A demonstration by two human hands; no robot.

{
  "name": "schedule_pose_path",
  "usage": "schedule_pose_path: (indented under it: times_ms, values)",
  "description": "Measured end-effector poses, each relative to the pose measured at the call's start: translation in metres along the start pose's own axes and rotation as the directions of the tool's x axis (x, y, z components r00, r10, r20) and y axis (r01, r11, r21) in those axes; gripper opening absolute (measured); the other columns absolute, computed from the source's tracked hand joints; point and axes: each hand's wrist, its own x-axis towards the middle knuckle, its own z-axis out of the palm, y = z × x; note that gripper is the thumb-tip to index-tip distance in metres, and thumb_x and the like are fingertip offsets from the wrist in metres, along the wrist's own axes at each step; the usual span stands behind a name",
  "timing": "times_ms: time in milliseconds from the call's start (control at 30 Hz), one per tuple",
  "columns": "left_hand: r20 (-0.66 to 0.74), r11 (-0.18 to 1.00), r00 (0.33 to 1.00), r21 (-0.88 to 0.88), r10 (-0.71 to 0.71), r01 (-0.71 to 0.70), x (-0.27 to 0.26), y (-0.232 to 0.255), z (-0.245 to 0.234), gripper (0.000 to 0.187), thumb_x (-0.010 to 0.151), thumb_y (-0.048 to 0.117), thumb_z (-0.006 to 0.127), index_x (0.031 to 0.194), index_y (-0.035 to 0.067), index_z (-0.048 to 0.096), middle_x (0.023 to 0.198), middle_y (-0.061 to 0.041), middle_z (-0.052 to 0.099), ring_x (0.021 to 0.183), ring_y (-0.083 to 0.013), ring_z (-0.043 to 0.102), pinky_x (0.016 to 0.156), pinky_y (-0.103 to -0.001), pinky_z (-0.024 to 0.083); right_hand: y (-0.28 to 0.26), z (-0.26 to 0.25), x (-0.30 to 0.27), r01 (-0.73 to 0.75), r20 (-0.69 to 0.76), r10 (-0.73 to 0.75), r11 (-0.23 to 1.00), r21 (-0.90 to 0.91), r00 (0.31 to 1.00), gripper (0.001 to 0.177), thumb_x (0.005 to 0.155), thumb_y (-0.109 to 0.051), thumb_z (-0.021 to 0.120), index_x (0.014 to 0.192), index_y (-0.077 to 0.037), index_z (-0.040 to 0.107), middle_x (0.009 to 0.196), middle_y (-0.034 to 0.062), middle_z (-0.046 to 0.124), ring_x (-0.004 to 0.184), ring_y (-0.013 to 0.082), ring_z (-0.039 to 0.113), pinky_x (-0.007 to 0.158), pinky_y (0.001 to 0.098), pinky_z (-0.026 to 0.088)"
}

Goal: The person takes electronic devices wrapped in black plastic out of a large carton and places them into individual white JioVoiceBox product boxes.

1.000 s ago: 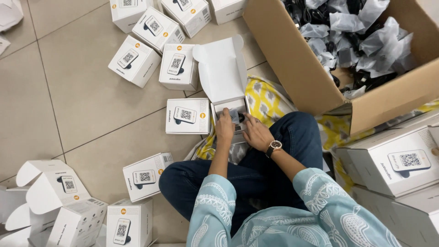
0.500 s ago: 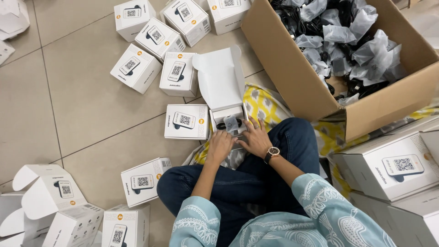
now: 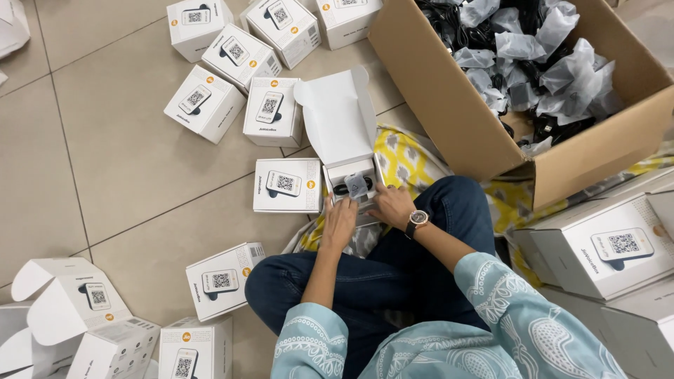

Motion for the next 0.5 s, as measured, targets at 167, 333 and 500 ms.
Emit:
schedule_pose_path:
  times_ms: [167, 333, 500]
  values:
    - [-0.013, 0.989, 0.998, -0.139, -0.059, 0.056, 0.0, 0.001, -0.002, 0.015, 0.097, 0.007, 0.051, 0.099, 0.004, 0.065, 0.098, -0.014, 0.07, 0.097, -0.0279, 0.07, 0.121, -0.059, 0.023, 0.005, 0.018, 0.015, -0.027, 0.059, 0.029, 0.998, -0.05, 0.998, 0.048, 0.078, -0.057, 0.078, 0.086, -0.01, 0.077, 0.102, 0.0077, 0.067, 0.091, 0.0301, 0.072, 0.077, 0.0462, 0.054]
    - [-0.001, 0.988, 0.998, -0.141, -0.063, 0.062, 0.001, 0.006, -0.005, 0.014, 0.098, 0.01, 0.053, 0.098, 0.004, 0.066, 0.094, -0.013, 0.069, 0.094, -0.0274, 0.069, 0.121, -0.06, 0.023, 0.014, 0.027, 0.027, -0.018, 0.168, 0.035, 0.995, -0.1, 0.985, 0.053, 0.072, -0.061, 0.081, 0.089, -0.011, 0.077, 0.104, 0.0074, 0.068, 0.092, 0.0312, 0.072, 0.076, 0.0481, 0.055]
    - [-0.073, 0.992, 0.997, -0.126, -0.023, 0.014, 0.0, 0.006, 0.0, 0.013, 0.098, 0.013, 0.057, 0.094, 0.005, 0.067, 0.09, -0.011, 0.068, 0.093, -0.0279, 0.067, 0.118, -0.059, 0.028, 0.002, 0.011, 0.028, -0.059, 0.266, 0.109, 0.98, -0.19, 0.958, 0.06, 0.07, -0.066, 0.078, 0.097, -0.012, 0.077, 0.114, 0.0053, 0.068, 0.1, 0.0306, 0.071, 0.081, 0.0505, 0.054]
